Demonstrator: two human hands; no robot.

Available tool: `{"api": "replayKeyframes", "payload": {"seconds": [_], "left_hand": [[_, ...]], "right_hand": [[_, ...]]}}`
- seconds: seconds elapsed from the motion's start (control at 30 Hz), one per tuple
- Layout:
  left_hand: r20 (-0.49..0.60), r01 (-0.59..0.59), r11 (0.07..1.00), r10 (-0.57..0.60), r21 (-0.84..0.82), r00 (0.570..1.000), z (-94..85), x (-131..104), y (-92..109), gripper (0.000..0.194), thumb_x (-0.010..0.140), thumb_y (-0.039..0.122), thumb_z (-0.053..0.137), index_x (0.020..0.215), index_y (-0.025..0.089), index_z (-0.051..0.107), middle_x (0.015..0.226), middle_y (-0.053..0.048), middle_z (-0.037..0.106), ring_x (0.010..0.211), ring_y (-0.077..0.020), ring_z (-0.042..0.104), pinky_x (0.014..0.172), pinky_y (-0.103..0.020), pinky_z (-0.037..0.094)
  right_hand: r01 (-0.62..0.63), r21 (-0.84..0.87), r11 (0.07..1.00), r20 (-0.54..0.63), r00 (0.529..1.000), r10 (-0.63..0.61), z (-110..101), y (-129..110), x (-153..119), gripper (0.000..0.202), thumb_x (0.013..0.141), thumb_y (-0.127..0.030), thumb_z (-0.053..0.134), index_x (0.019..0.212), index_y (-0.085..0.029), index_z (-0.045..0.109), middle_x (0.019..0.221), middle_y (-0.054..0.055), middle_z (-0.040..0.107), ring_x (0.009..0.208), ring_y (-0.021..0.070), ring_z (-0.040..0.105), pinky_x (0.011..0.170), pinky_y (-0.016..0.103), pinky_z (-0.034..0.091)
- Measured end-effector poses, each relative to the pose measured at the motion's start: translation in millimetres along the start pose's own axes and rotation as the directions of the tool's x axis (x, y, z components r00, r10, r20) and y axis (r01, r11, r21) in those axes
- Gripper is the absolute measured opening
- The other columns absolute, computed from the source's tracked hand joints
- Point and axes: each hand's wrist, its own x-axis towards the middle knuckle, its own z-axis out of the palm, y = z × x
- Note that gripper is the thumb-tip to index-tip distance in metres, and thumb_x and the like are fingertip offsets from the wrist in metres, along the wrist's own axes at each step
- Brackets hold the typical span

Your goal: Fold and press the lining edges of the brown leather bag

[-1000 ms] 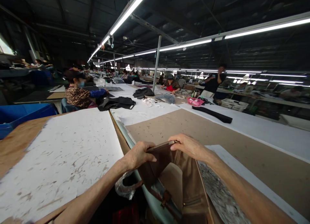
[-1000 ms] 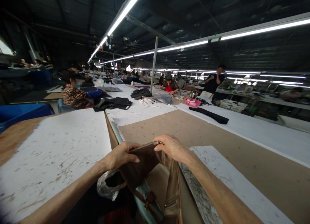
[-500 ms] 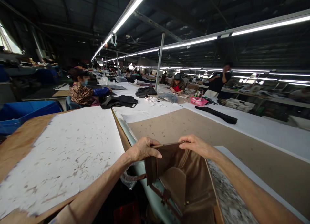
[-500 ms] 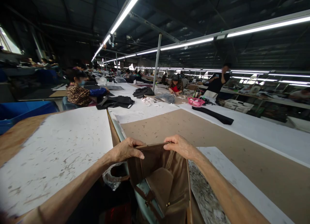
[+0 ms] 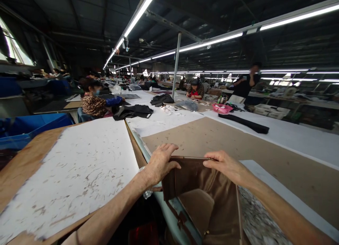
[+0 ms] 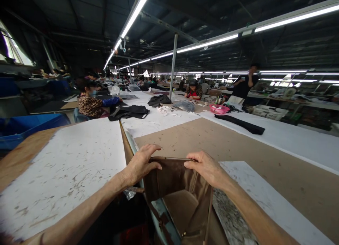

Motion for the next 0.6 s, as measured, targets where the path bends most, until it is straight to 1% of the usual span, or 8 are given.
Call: {"api": "replayKeyframes", "payload": {"seconds": [0.07, 0.13, 0.23, 0.3, 0.37, 0.47, 0.53, 0.6], "left_hand": [[-0.047, -0.045, 0.990, 0.052, 0.133, 0.998, 1.8, 5.6, 5.4, 0.044, 0.070, 0.028, 0.070, 0.109, 0.020, 0.051, 0.108, -0.006, 0.058, 0.100, -0.0234, 0.050, 0.087, -0.037, 0.040], [-0.107, -0.036, 0.978, 0.059, 0.205, 0.993, 7.6, 10.3, 10.2, 0.040, 0.072, 0.021, 0.067, 0.109, 0.019, 0.050, 0.105, -0.006, 0.059, 0.098, -0.0235, 0.050, 0.085, -0.038, 0.041], [-0.172, -0.009, 0.983, 0.041, 0.183, 0.984, 21.5, 10.7, 15.7, 0.038, 0.074, 0.010, 0.062, 0.109, 0.018, 0.048, 0.104, -0.006, 0.059, 0.096, -0.0222, 0.050, 0.084, -0.037, 0.042], [-0.196, -0.043, 0.989, 0.070, 0.141, 0.978, 31.0, 7.1, 18.2, 0.037, 0.074, 0.006, 0.060, 0.107, 0.018, 0.048, 0.112, -0.006, 0.056, 0.099, -0.0215, 0.049, 0.087, -0.037, 0.042], [-0.230, -0.098, 0.987, 0.125, 0.124, 0.965, 38.1, 3.2, 19.9, 0.034, 0.075, 0.006, 0.058, 0.105, 0.018, 0.050, 0.119, -0.007, 0.053, 0.105, -0.0220, 0.046, 0.091, -0.039, 0.041], [-0.276, -0.139, 0.983, 0.168, 0.124, 0.946, 42.2, 2.3, 21.1, 0.027, 0.077, 0.006, 0.057, 0.101, 0.018, 0.052, 0.121, -0.007, 0.052, 0.108, -0.0228, 0.044, 0.093, -0.040, 0.040], [-0.267, -0.147, 0.981, 0.177, 0.129, 0.947, 41.6, 5.9, 21.3, 0.024, 0.078, 0.006, 0.055, 0.099, 0.018, 0.054, 0.119, -0.007, 0.053, 0.107, -0.0224, 0.044, 0.092, -0.040, 0.041], [-0.236, -0.153, 0.978, 0.183, 0.141, 0.954, 40.3, 11.5, 21.3, 0.022, 0.079, 0.007, 0.054, 0.097, 0.018, 0.056, 0.118, -0.007, 0.054, 0.105, -0.0218, 0.046, 0.091, -0.039, 0.041]], "right_hand": [[-0.034, -0.001, 0.999, -0.040, 0.999, 0.034, -2.8, 1.8, -7.8, 0.027, 0.076, -0.042, 0.052, 0.069, -0.017, 0.060, 0.058, -0.002, 0.050, 0.057, 0.0148, 0.044, 0.055, 0.025, 0.030], [-0.090, 0.007, 0.996, -0.092, 0.992, 0.090, -5.1, 7.0, -14.4, 0.028, 0.075, -0.043, 0.053, 0.070, -0.017, 0.060, 0.059, -0.001, 0.050, 0.058, 0.0155, 0.045, 0.054, 0.026, 0.030], [-0.150, 0.022, 0.988, -0.127, 0.980, 0.151, -3.8, 16.8, -22.2, 0.031, 0.074, -0.046, 0.051, 0.070, -0.016, 0.059, 0.058, -0.001, 0.050, 0.057, 0.0159, 0.046, 0.054, 0.026, 0.031], [-0.170, 0.009, 0.985, -0.147, 0.974, 0.170, -0.5, 21.9, -25.4, 0.031, 0.075, -0.046, 0.050, 0.068, -0.017, 0.057, 0.057, -0.001, 0.049, 0.056, 0.0153, 0.045, 0.053, 0.025, 0.030], [-0.189, -0.006, 0.982, -0.183, 0.966, 0.185, 2.8, 24.8, -26.5, 0.030, 0.075, -0.045, 0.050, 0.064, -0.017, 0.054, 0.055, -0.002, 0.047, 0.054, 0.0144, 0.044, 0.052, 0.025, 0.030], [-0.202, -0.012, 0.979, -0.216, 0.957, 0.194, 4.8, 25.9, -25.5, 0.029, 0.074, -0.043, 0.051, 0.061, -0.018, 0.051, 0.053, -0.003, 0.044, 0.052, 0.0134, 0.042, 0.051, 0.024, 0.028], [-0.205, -0.014, 0.979, -0.223, 0.955, 0.197, 4.7, 25.7, -24.4, 0.028, 0.073, -0.043, 0.051, 0.060, -0.018, 0.049, 0.052, -0.003, 0.043, 0.052, 0.0132, 0.041, 0.051, 0.024, 0.027], [-0.206, -0.020, 0.978, -0.227, 0.954, 0.196, 4.5, 25.5, -23.8, 0.028, 0.072, -0.042, 0.052, 0.059, -0.018, 0.048, 0.051, -0.004, 0.041, 0.051, 0.0129, 0.040, 0.050, 0.024, 0.027]]}}
